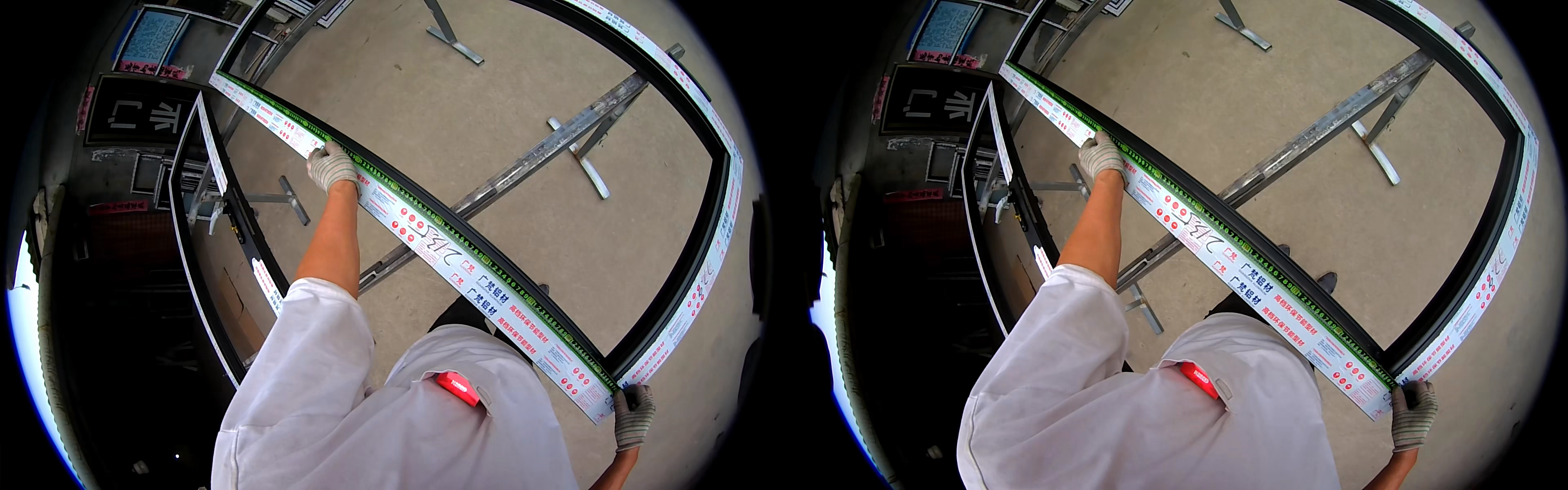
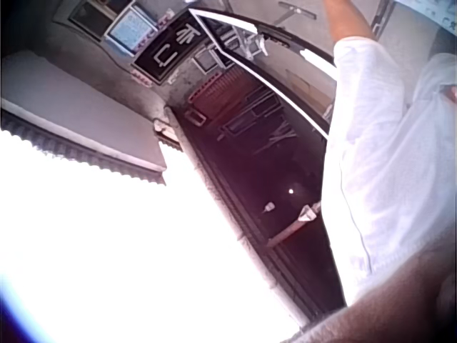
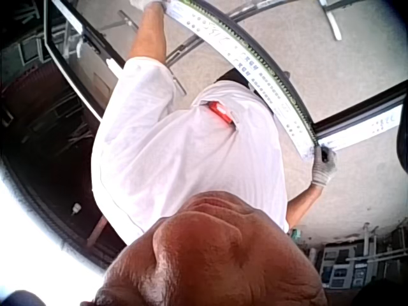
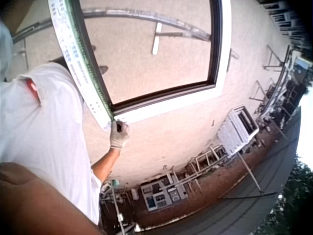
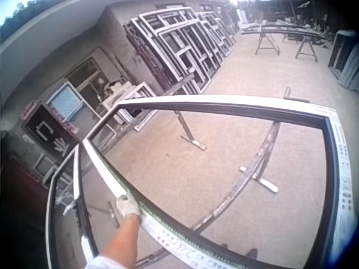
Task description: The person assembles a window frame by placing metal profiles on a stand and securing them. They then use a tape measure to measure the dimensions of the assembled frame multiple times to verify accuracy.
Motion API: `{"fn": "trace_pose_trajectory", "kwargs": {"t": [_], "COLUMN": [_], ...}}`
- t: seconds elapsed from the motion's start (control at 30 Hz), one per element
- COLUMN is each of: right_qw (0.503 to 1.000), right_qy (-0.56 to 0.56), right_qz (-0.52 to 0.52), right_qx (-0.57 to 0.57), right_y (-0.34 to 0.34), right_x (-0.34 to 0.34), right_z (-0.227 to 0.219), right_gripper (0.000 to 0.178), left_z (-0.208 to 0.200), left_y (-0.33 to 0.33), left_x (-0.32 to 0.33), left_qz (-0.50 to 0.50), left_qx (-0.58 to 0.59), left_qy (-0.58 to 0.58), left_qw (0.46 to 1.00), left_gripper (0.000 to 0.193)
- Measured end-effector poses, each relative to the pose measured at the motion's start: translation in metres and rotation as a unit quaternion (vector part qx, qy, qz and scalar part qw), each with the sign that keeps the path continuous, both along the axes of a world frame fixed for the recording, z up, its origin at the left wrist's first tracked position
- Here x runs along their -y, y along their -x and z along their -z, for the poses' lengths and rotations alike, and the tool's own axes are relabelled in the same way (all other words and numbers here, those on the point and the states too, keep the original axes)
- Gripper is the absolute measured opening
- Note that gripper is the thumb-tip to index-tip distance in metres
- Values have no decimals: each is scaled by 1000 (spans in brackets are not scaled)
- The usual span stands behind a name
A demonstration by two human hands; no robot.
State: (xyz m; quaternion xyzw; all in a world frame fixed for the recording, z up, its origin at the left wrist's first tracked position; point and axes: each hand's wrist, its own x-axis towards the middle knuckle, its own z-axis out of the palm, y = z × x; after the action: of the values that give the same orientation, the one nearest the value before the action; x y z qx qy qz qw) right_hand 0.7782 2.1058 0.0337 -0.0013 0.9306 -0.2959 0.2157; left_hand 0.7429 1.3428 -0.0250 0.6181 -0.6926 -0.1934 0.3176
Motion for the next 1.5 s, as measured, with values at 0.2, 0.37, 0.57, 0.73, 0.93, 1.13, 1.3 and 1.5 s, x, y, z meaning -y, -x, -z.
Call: {"fn": "trace_pose_trajectory", "kwargs": {"t": [0.2,0.37,0.57,0.73,0.93,1.13,1.3,1.5], "right_qw": [1000,1000,1000,1000,1000,1000,1000,1000], "right_qy": [-5,-3,-6,-14,-21,-16,-18,-10], "right_qz": [1,10,9,-1,1,12,-11,-1], "right_qx": [2,8,14,12,22,21,-14,-9], "right_y": [-1,-1,-1,1,2,2,0,-1], "right_x": [1,4,4,6,5,9,10,14], "right_z": [0,-3,-2,-4,-4,-7,-6,-6], "right_gripper": [15,15,15,15,14,15,15,15], "left_z": [7,12,17,18,16,11,16,16], "left_y": [2,5,3,5,6,11,9,6], "left_x": [5,7,14,13,14,8,12,15], "left_qz": [-3,-6,-13,-22,-31,-42,-50,-67], "left_qx": [39,103,124,100,117,108,96,91], "left_qy": [3,-2,10,-5,-3,-7,11,48], "left_qw": [999,995,992,995,993,993,994,992], "left_gripper": [46,49,48,50,50,47,46,40]}}
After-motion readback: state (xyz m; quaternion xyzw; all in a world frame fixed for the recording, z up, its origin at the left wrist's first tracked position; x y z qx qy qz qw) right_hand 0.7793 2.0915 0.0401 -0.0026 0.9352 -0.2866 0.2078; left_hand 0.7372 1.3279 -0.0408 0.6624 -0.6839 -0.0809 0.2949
